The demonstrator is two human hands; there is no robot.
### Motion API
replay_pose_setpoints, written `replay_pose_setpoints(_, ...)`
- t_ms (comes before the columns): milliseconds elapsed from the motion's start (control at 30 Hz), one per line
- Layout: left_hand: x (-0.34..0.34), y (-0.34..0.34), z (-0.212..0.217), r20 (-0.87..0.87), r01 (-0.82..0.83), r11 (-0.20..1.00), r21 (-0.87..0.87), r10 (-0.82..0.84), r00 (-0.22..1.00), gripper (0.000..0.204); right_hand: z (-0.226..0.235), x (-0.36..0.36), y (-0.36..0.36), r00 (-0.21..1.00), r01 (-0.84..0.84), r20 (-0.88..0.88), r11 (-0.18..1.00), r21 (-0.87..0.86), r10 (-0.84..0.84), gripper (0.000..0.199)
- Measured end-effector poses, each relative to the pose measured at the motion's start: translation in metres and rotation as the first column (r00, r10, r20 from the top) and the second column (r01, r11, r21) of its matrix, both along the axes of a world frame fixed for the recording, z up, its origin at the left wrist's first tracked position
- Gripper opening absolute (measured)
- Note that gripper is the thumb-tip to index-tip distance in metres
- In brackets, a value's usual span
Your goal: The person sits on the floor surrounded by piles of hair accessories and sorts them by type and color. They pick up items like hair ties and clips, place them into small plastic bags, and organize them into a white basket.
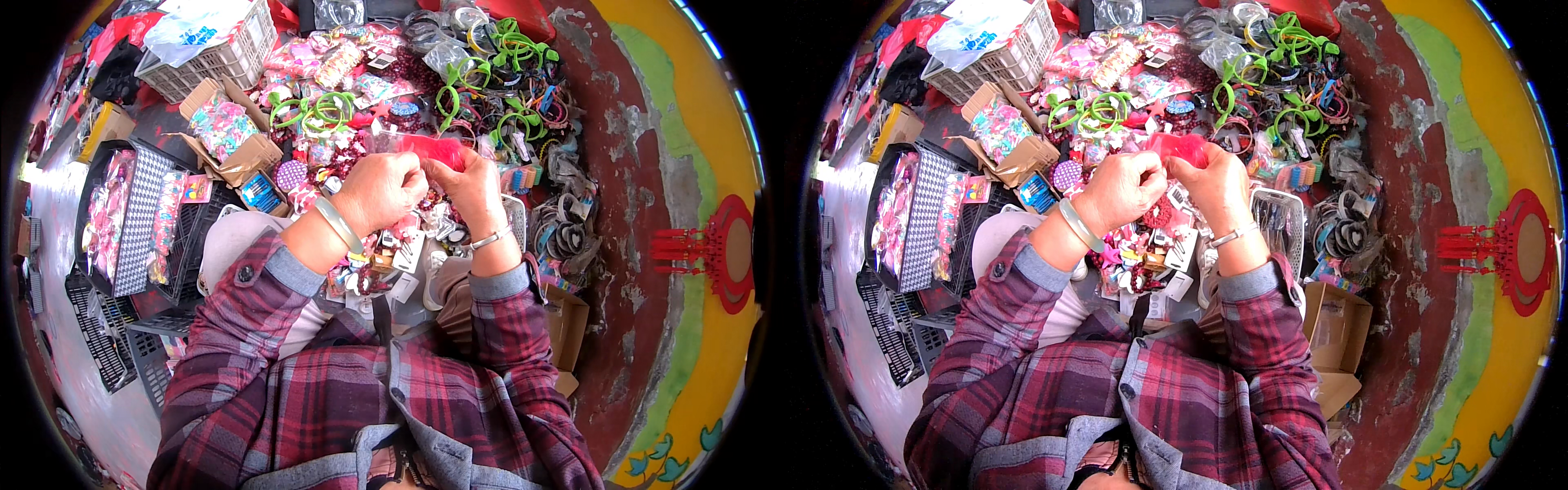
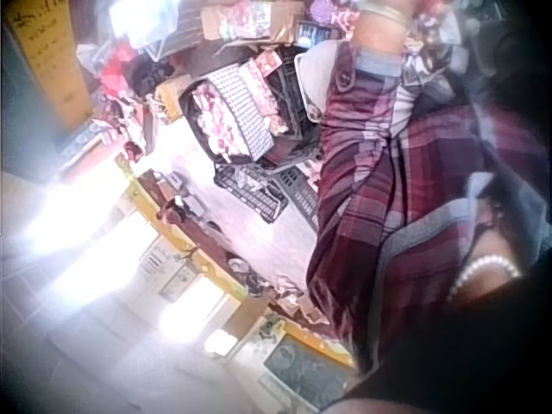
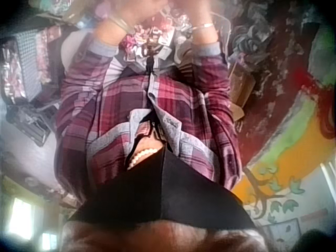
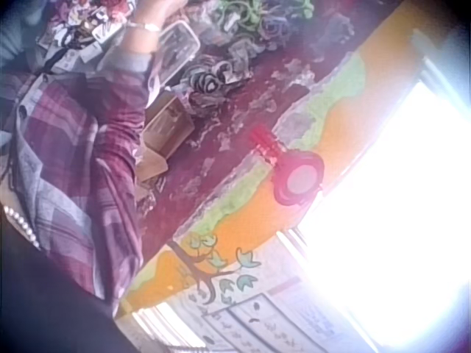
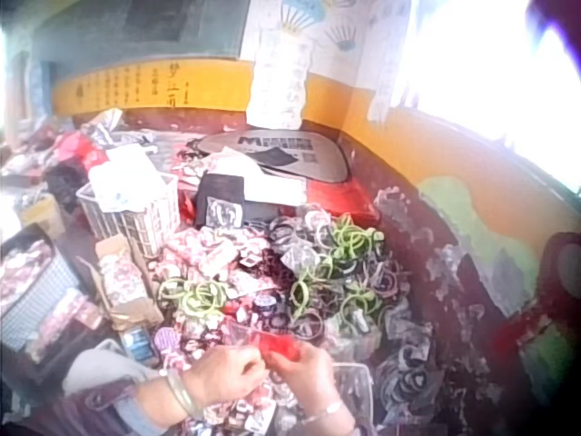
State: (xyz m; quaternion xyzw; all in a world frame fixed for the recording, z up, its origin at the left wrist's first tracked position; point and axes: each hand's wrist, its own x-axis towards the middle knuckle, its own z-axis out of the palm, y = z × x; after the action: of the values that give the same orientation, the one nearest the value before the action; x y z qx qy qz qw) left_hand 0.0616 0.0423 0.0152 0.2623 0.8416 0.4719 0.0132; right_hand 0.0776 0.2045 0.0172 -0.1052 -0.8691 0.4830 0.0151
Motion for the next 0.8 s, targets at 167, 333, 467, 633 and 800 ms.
replay_pose_setpoints(167, -0.004, -0.001, -0.004, -0.038, -0.108, 0.994, 0.024, 0.109, 0.993, 0.014, 0.017, 0.006, 0.007, 0.984, -0.028, 0.128, 0.824, -0.566, 0.121, 0.029)
replay_pose_setpoints(333, -0.004, -0.001, -0.005, -0.010, -0.072, 0.997, 0.012, 0.072, 0.997, 0.014, 0.015, 0.004, 0.012, 0.977, 0.016, 0.178, 0.797, -0.603, 0.115, 0.019)
replay_pose_setpoints(467, 0.000, 0.002, -0.003, -0.027, 0.004, 0.999, 0.036, -0.004, 1.000, 0.013, -0.010, -0.003, 0.015, 0.998, -0.049, 0.019, 0.914, -0.404, 0.062, 0.017)
replay_pose_setpoints(633, 0.004, 0.004, -0.005, 0.032, 0.030, 0.999, 0.020, -0.030, 0.999, 0.013, -0.012, -0.004, 0.013, 0.999, -0.034, 0.039, 0.994, -0.102, 0.038, 0.027)
replay_pose_setpoints(800, 0.011, 0.007, -0.004, -0.090, 0.054, 0.998, 0.014, -0.053, 0.995, 0.014, 0.000, -0.003, 0.005, 0.992, -0.046, 0.123, 0.971, 0.234, 0.018, 0.040)
